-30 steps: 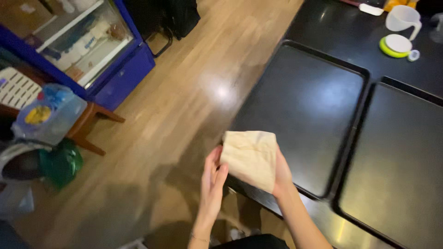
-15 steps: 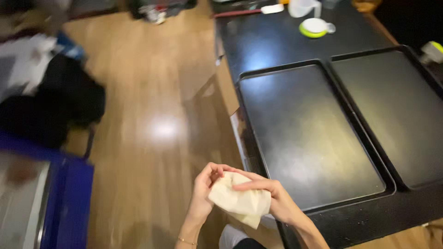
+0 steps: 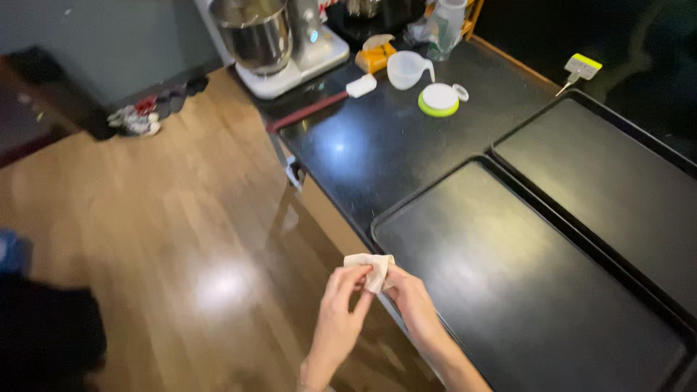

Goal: The person wipes two black baking trays with a cloth, then walks over to a stand mixer to check the consistency of the batter by hand.

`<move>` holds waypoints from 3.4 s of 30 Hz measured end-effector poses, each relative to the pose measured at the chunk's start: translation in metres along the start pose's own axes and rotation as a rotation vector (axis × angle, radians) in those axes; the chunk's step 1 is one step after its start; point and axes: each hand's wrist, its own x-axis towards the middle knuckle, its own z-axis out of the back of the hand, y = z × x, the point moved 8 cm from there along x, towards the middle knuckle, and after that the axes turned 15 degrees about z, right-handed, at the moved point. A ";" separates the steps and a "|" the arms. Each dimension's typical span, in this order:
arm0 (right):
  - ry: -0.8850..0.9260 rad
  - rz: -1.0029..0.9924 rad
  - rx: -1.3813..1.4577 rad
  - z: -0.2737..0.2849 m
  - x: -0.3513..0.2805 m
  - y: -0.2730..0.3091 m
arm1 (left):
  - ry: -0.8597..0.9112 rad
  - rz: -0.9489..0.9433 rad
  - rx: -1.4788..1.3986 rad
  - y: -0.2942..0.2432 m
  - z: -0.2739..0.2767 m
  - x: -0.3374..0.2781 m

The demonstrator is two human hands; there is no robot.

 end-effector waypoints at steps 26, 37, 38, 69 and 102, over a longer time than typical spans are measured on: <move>0.026 0.147 -1.689 0.278 0.704 -0.217 | 0.467 0.601 -0.078 0.433 0.012 0.499; -0.264 -0.053 -1.441 0.316 0.675 -0.198 | 0.575 0.552 0.140 0.410 0.019 0.577; -0.354 0.027 -1.401 0.312 0.670 -0.186 | 0.635 0.523 0.157 0.401 0.012 0.584; -0.730 -0.243 -1.442 0.445 -0.013 -0.046 | 0.576 -0.455 0.595 0.125 -0.343 0.354; -1.550 -0.194 -1.063 0.528 -0.193 -0.026 | 0.531 -0.512 0.499 0.121 -0.333 0.351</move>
